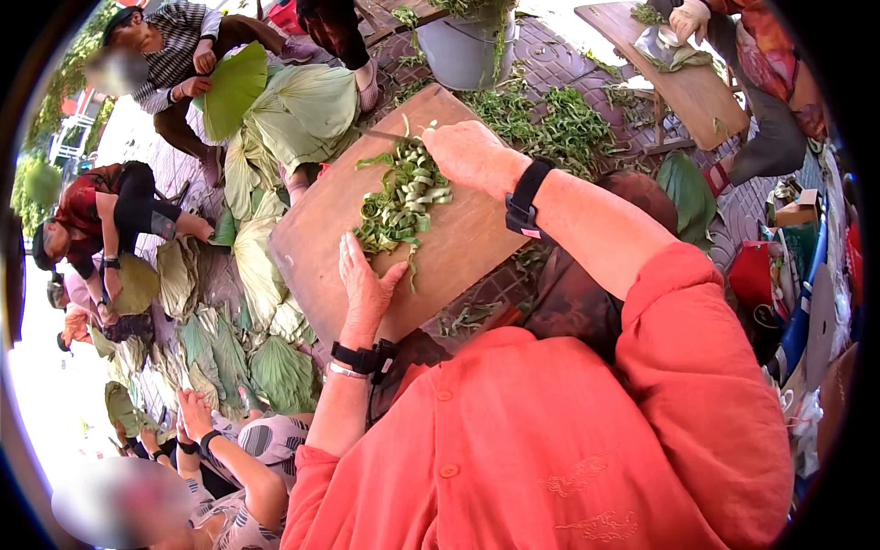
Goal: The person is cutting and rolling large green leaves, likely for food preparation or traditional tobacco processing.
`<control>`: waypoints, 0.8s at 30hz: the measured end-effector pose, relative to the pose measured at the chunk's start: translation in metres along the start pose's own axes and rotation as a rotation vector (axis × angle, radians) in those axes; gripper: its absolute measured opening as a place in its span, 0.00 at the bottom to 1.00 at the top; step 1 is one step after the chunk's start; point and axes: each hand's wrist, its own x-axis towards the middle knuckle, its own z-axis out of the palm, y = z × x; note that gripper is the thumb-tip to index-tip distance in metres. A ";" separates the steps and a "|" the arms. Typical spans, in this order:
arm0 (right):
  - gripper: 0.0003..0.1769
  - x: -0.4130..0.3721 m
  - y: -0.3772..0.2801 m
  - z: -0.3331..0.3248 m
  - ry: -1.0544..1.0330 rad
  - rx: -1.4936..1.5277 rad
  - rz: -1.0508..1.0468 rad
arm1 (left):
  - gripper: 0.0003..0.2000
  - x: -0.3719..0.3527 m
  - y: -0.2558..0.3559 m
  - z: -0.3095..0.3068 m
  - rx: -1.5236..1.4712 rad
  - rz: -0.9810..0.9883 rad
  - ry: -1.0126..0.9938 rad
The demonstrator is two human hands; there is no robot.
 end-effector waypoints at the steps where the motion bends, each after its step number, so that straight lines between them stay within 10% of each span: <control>1: 0.06 -0.005 -0.001 0.002 0.001 0.060 -0.022 | 0.54 0.006 0.003 0.001 -0.009 0.002 -0.014; 24: 0.14 -0.075 0.034 -0.076 0.316 0.597 0.293 | 0.57 0.090 0.009 0.016 -0.068 0.322 -0.188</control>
